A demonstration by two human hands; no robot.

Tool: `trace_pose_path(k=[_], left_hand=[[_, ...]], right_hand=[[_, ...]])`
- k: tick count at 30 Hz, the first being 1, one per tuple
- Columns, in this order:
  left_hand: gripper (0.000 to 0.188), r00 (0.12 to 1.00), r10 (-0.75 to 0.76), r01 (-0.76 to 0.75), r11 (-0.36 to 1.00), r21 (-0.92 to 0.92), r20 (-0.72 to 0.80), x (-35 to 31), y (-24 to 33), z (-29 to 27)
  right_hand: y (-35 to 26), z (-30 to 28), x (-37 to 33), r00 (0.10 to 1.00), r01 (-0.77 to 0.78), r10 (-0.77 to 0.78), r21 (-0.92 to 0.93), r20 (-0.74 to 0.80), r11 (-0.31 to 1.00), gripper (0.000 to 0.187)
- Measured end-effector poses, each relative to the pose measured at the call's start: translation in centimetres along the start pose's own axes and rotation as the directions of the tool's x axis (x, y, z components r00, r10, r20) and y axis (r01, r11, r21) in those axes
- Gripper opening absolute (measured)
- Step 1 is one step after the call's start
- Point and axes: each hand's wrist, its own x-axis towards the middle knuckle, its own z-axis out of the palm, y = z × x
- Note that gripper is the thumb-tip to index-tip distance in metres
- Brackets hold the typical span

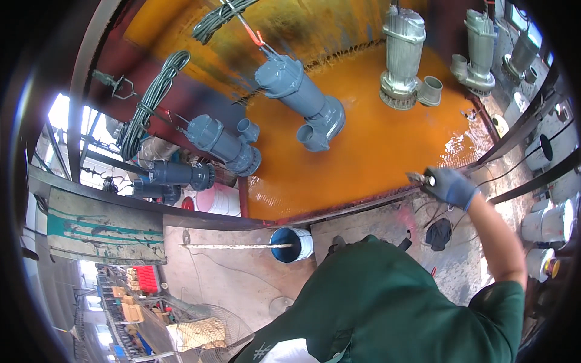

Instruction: The person uses a spray gun to paint grey pump housings that are hanging from hooks, while using their left hand to rotate the items and cables to ensure full coverage.

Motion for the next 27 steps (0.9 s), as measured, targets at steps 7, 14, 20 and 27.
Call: trace_pose_path(k=[7, 14, 20, 27], left_hand=[[0.050, 0.964, -0.207, 0.048, 0.754, -0.655, -0.167, 4.6, 3.1, -5.4], [0.079, 0.934, -0.272, 0.058, 0.755, -0.653, -0.231, 4.7, 8.2, -19.2], [0.054, 0.967, -0.231, 0.103, 0.729, -0.677, -0.102, 3.0, 13.4, -24.9], [0.036, 0.921, 0.348, -0.306, 0.924, 0.228, -0.177, 12.3, 5.8, -14.7]], right_hand=[[18.6, 25.8, -7.0, 0.858, -0.457, 0.514, 0.440, -0.012, 0.773, 0.046], [22.8, 34.6, -17.5, 0.589, -0.804, 0.776, 0.265, 0.224, 0.533, 0.100], [27.0, 44.9, -29.8, 0.906, -0.404, 0.406, -0.041, 0.122, 0.914, 0.106], [16.9, 39.9, -29.2, 0.469, -0.803, 0.800, 0.557, 0.375, 0.210, 0.021]])
